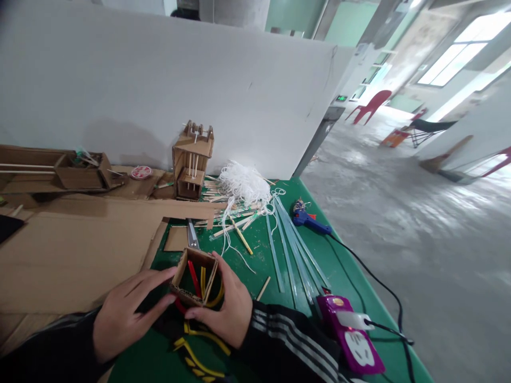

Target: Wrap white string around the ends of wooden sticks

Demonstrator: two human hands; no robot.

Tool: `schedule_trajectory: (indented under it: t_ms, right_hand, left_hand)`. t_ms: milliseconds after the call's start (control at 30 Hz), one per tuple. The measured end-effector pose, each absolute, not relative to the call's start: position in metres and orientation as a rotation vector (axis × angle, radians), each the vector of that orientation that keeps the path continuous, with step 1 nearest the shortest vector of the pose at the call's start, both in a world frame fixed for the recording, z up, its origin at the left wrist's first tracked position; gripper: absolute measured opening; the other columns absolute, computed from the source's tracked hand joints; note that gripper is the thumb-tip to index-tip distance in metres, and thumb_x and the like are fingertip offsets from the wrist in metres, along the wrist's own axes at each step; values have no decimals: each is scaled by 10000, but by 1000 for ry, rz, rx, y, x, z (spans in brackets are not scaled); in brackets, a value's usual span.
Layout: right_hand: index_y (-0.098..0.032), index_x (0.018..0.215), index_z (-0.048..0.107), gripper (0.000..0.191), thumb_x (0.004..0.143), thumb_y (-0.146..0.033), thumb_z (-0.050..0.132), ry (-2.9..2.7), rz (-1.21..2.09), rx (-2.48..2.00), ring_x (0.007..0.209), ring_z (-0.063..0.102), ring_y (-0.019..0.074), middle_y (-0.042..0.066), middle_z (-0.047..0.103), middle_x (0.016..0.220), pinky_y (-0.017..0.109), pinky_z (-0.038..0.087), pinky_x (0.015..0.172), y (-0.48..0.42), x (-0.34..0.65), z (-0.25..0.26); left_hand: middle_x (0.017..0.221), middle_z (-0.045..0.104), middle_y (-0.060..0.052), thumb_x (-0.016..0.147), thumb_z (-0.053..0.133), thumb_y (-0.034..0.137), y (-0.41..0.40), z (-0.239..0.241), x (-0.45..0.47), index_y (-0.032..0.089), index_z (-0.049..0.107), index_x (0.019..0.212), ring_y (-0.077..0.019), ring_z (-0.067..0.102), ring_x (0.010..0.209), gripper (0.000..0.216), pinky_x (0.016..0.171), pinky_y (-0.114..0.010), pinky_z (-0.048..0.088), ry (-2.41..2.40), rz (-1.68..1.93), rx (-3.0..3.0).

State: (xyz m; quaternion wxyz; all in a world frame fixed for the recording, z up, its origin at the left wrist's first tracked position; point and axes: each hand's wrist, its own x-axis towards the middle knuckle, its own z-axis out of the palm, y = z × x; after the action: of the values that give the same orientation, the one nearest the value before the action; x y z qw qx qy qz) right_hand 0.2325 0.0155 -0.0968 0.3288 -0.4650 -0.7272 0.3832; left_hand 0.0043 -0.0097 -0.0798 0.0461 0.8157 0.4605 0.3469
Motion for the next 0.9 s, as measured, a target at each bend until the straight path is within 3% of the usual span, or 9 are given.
schedule_trajectory:
  t_ms: [233,467,900]
  right_hand:
    - [-240,1433,288,969,667,-589,769,-1865,1017,-1178,1231,553,299,98,565,1358,442,447,1044,17,232,-95]
    - [-260,1418,296,910,694,-529,777,-1840,1078,-1121,1206,574,256,58,583,1334,394,447,1045,17,231,-94]
    - [-235,1408,320,915,678,-525,791,-1834,1058,-1141,1198,581,268,79,593,1324,393,465,1028,16,228,-90]
  left_hand:
    - [1091,667,-106,923,575,308,-12,-81,5,175,484,1297,-200,658,976,407,831,-294,557,1392,1096,2553]
    - [1040,621,-107,977,455,336,-16,-85,14,177,460,1311,-188,668,926,370,740,-264,579,1520,967,2578]
    - [1042,638,-94,977,451,357,-17,-90,16,196,459,1320,-179,685,881,379,711,-255,586,1618,976,2613]
